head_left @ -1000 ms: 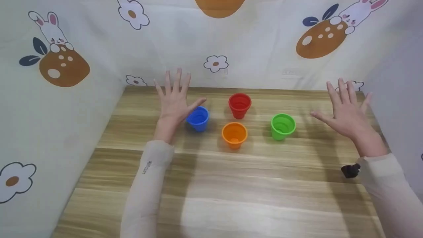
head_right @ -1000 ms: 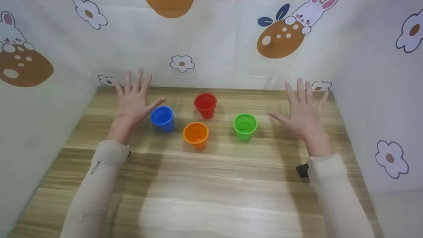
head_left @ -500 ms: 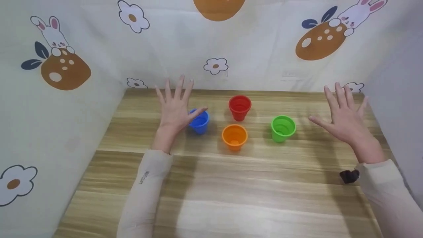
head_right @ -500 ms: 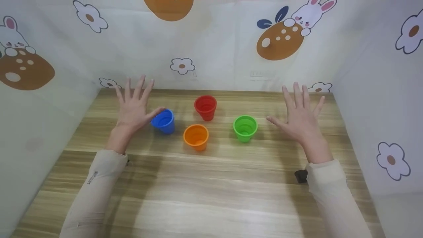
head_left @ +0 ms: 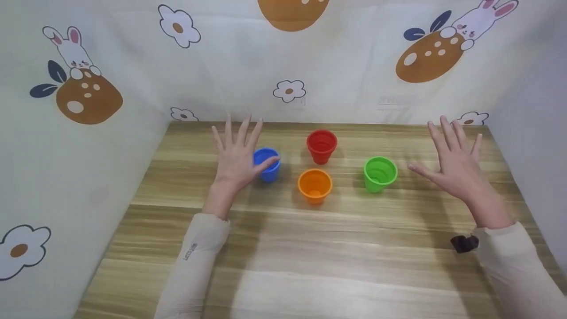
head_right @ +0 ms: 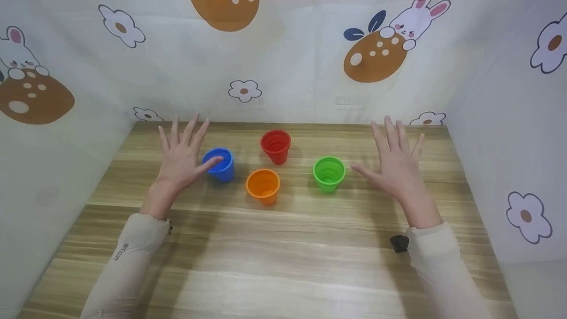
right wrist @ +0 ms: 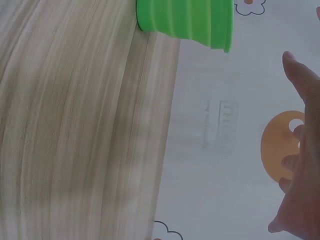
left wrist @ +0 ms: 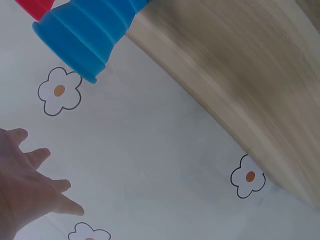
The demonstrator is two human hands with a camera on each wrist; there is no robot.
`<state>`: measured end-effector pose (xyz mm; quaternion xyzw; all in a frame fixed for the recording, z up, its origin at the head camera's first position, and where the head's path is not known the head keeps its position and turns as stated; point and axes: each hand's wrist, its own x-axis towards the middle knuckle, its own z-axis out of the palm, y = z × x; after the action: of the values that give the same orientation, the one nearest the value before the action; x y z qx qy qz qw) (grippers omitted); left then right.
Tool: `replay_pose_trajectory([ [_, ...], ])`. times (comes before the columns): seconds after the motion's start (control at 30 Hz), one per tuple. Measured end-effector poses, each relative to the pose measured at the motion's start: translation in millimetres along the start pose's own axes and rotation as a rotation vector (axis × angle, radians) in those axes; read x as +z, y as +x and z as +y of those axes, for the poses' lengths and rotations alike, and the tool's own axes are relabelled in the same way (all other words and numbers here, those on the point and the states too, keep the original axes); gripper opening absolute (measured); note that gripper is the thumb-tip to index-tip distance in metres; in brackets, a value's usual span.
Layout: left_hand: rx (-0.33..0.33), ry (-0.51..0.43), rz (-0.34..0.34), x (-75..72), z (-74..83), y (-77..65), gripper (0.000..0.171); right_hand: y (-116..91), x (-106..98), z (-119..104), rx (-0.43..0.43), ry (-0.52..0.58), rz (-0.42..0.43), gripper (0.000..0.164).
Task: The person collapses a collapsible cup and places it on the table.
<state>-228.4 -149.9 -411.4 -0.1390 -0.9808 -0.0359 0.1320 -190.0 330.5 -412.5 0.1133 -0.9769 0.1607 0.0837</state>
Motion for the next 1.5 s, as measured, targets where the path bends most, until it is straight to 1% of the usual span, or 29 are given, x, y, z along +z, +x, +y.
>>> replay_pose_trajectory([
  [0.13,0.019,-0.013,0.024,2.1,-0.5,-5.9,0.096,-1,2,-5,-0.027,0.0,0.019,0.104],
  [0.37,0.019,-0.049,0.032,1.5,-2.3,-10.3,0.094,-3,6,-12,-0.068,0.025,0.045,0.103],
  [0.63,0.057,-0.062,0.077,5.5,-0.6,-16.7,0.091,-4,11,-19,-0.08,0.06,0.051,0.104],
  [0.77,0.072,-0.085,0.085,6.7,1.9,-19.5,0.091,-5,14,-20,-0.099,0.074,0.063,0.102],
  [0.97,0.082,-0.142,0.06,8.9,6.8,-21.9,0.091,-8,18,-20,-0.141,0.098,0.083,0.102],
  [1.2,0.08,-0.161,0.023,10.0,13.0,-24.6,0.089,-11,22,-22,-0.139,0.118,0.079,0.102],
  [1.3,0.085,-0.196,0.016,10.7,15.0,-25.6,0.089,-12,23,-24,-0.137,0.126,0.075,0.101],
  [1.5,0.097,-0.228,0.01,12.3,17.1,-27.2,0.089,-12,25,-27,-0.144,0.143,0.076,0.098],
])
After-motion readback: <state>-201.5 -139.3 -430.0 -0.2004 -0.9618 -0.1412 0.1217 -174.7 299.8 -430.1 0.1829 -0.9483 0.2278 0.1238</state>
